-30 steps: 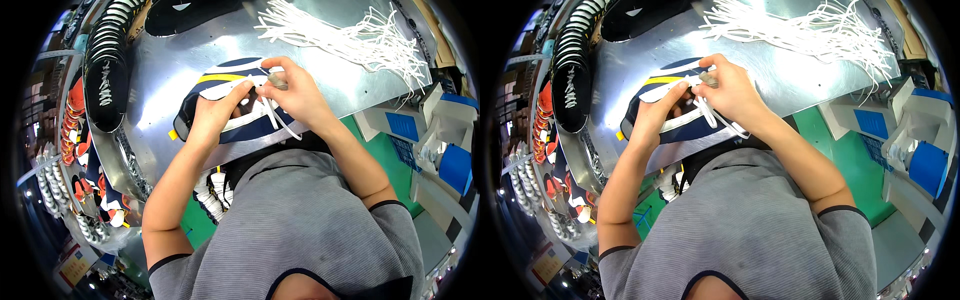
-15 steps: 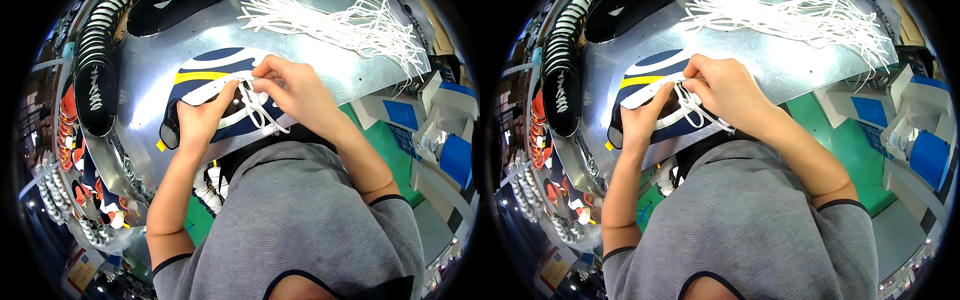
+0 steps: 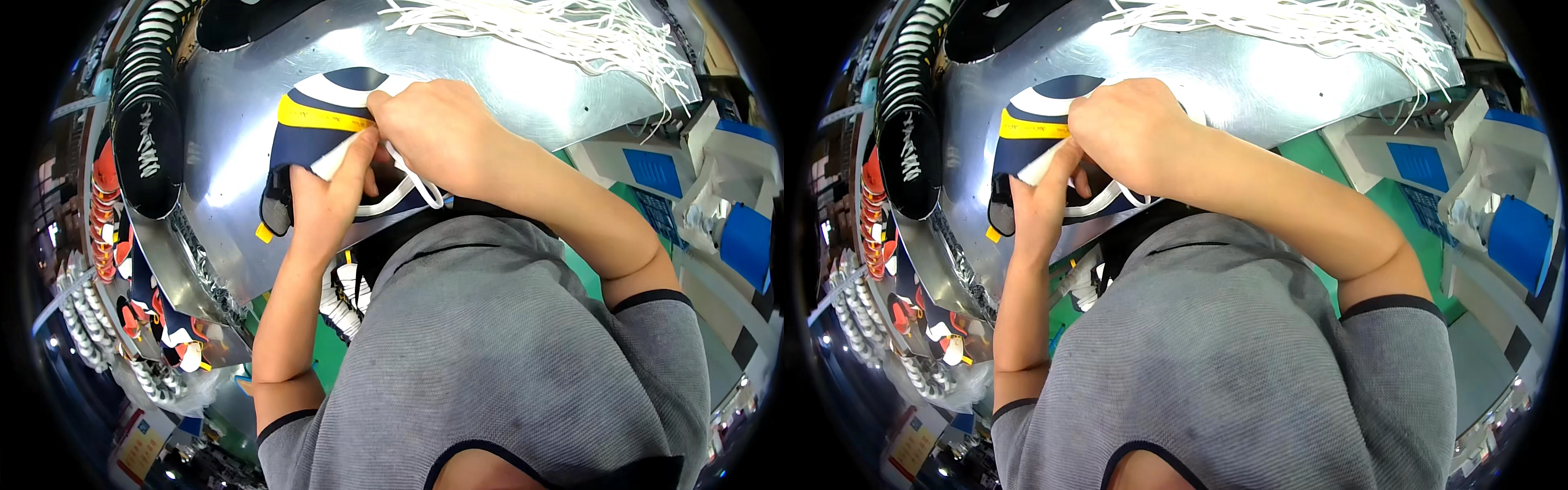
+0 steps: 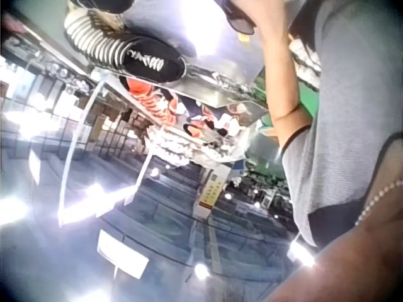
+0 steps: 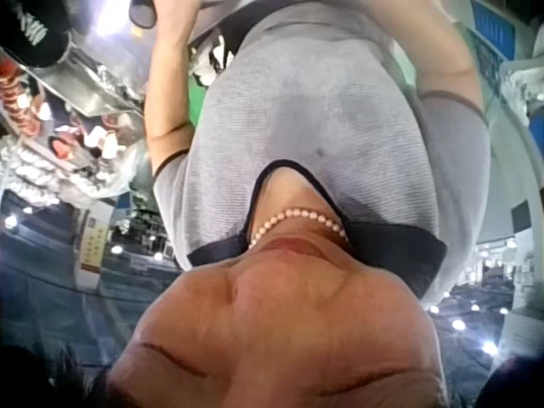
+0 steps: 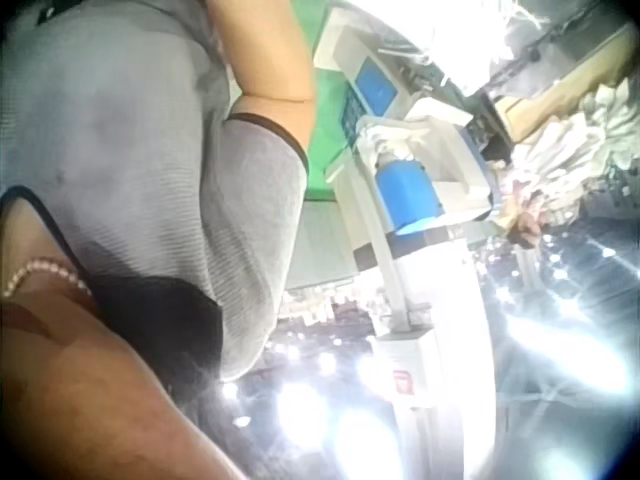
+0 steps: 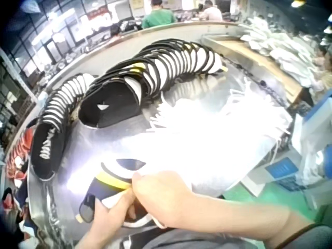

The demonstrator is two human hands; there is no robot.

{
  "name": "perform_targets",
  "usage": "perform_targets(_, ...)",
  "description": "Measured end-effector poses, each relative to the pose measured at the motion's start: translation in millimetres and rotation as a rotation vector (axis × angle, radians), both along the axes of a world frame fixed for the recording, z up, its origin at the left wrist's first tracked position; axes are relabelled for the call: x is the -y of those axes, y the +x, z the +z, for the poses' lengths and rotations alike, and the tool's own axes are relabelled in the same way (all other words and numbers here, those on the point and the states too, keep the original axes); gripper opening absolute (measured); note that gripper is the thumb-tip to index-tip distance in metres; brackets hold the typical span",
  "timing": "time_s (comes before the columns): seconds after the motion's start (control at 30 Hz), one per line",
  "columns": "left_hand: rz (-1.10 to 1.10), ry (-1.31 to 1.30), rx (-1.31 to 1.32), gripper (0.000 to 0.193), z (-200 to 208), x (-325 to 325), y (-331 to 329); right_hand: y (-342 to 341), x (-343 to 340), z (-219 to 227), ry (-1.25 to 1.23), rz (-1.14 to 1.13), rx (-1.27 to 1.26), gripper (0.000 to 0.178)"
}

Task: The person threads shoelaces through the eyelets of shoe uppers. They take a shoelace from a pile, thread it through the eyelets of a shoe upper using a small tool to guide the lace, and place the finished upper back onto a stack.

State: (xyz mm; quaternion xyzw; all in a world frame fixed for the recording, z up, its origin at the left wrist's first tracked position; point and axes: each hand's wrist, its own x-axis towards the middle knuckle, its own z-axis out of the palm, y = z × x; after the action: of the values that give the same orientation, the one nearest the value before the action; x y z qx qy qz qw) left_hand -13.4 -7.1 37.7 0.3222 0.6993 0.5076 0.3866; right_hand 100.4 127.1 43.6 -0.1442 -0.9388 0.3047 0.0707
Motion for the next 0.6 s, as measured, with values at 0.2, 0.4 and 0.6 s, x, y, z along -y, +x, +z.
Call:
perform_targets(0.2,0.030,-0.137,0.212,0.019,-1,2,-26,12,-35,12,-0.283,-0.099,0.148,0.021)
perform_targets(0.4,0.004,-0.149,0.220,0.038,14,-4,-10,1,-16,-48,-0.555,-0.334,-0.364,0.020)
perform_targets(0.6,0.055,-0.191,0.053,0.034,2,-17,-14,-3,-4,-51,-0.464,-0.295,-0.378,0.024)
